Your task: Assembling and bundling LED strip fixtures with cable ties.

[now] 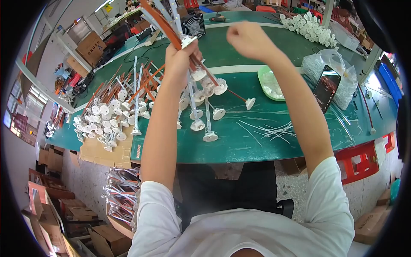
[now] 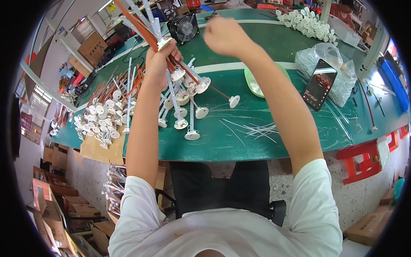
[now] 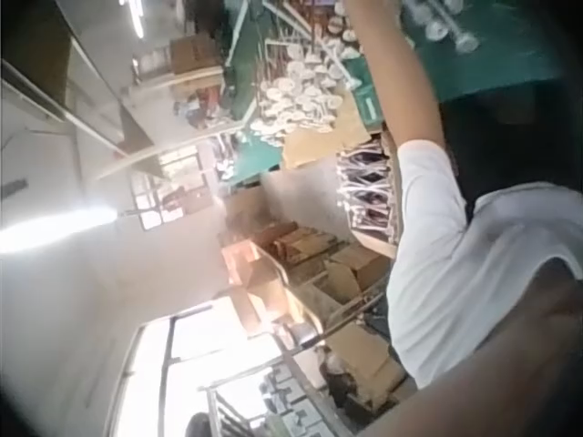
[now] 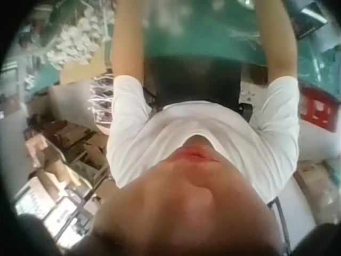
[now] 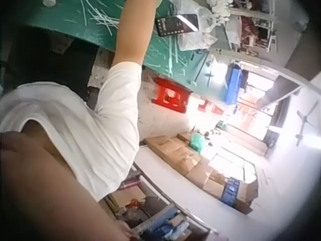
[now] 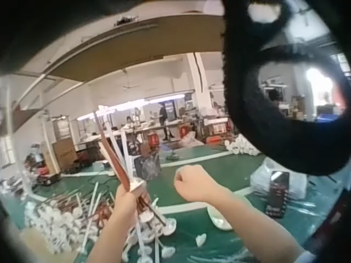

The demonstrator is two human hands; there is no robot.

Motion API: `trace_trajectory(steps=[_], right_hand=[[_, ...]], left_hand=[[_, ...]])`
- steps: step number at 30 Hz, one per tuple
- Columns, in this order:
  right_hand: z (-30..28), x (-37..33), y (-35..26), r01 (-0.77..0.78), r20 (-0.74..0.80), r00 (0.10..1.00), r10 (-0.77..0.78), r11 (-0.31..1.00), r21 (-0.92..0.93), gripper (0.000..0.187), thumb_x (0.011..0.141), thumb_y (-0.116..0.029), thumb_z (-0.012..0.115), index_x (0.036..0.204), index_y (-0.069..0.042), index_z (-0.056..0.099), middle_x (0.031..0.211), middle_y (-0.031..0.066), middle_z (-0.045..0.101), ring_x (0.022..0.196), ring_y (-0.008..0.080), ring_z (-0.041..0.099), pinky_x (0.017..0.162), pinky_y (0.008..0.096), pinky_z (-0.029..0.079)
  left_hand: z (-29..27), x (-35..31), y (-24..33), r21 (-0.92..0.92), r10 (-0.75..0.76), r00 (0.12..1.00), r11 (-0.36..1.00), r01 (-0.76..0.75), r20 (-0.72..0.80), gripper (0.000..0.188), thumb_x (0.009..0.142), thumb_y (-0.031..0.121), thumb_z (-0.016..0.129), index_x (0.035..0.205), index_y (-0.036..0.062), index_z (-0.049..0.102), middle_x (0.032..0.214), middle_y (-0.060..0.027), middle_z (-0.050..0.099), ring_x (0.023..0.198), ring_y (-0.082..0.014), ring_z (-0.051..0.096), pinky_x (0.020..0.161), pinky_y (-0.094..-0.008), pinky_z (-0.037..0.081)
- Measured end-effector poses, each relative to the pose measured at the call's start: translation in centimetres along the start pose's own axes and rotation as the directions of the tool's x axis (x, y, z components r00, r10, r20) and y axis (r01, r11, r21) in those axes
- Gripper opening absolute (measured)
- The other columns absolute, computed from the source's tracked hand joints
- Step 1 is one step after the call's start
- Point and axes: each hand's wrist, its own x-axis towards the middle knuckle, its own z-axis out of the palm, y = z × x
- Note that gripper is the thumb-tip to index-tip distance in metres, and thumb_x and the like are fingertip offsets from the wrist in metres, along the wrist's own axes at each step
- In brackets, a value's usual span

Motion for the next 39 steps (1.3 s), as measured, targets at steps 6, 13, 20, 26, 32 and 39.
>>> trace_trajectory(steps=[6,13,20,26,32,39], right_hand=[[7.0,-4.1,-0.9,-0.058,0.75,0.659,0.056,0.998,-0.023,0.047,0.065,-0.047,0.075,0.069,0.0,0.071,0.061,0.0146,0.067,0.064,0.0274,0.069,0.069,0.0375,0.056],[4.0,-1.9,1.7,-0.523,0.546,0.796,0.261,0.75,0.405,0.016,0.08,-0.008,0.054,0.084,0.004,0.063,0.069,0.0113,0.063,0.052,0.0184,0.063,0.044,0.0307,0.05],[-4.0,-1.0,-0.4,-0.014,-0.166,0.896,0.412,0.401,0.916,0.028,0.089,-0.031,0.066,0.1,-0.004,0.063,0.074,-0.0017,0.057,0.056,0.005,0.046,0.044,0.0212,0.031],[-3.3,1.5,-0.9,-0.012,-0.462,0.861,0.212,0.917,0.399,0.054,0.076,-0.039,0.078,0.109,0.0,0.061,0.086,0.0095,0.067,0.079,0.013,0.063,0.069,0.0283,0.049],[-1.9,1.1,1.2,-0.001,-0.448,0.858,0.253,0.871,0.491,0.039,0.085,-0.033,0.068,0.104,0.002,0.063,0.076,0.0084,0.066,0.067,0.0147,0.064,0.062,0.0292,0.05],[-1.7,1.1,2.3,-0.295,-0.014,0.891,0.454,0.602,0.742,0.027,0.093,-0.031,0.053,0.083,-0.01,0.065,0.074,0.003,0.066,0.056,0.0085,0.052,0.054,0.0235,0.038]], left_hand=[[-0.4,0.5,3.5,-0.013,0.056,0.998,0.998,-0.056,0.035,0.017,0.09,0.007,0.059,0.078,0.0058,0.047,0.065,-0.0018,0.049,0.058,-0.0155,0.052,0.062,-0.0343,0.047],[-0.4,1.1,7.1,-0.051,0.102,0.993,0.994,-0.099,0.059,0.01,0.09,0.006,0.059,0.085,0.0044,0.05,0.065,-0.0019,0.049,0.059,-0.0158,0.052,0.064,-0.0347,0.049],[5.1,4.8,2.8,0.101,0.12,0.989,0.987,-0.129,0.084,0.014,0.089,0.013,0.062,0.081,0.0065,0.053,0.063,-0.0029,0.056,0.05,-0.0133,0.052,0.042,-0.0272,0.037],[9.5,5.3,-1.0,0.238,0.202,0.954,0.937,-0.254,0.223,0.007,0.086,0.002,0.053,0.09,-0.0005,0.057,0.065,-0.0024,0.056,0.054,-0.0103,0.053,0.048,-0.0264,0.038],[8.4,6.2,-3.0,0.155,0.131,0.947,0.971,-0.182,0.293,0.008,0.086,0.002,0.059,0.092,0.0017,0.054,0.068,-0.0021,0.056,0.058,-0.0106,0.054,0.051,-0.0261,0.041],[5.8,6.6,-3.9,0.111,0.08,0.98,0.989,-0.101,0.18,0.02,0.089,0.02,0.067,0.09,0.0038,0.055,0.064,-0.0013,0.054,0.05,-0.0095,0.052,0.042,-0.0241,0.039]])
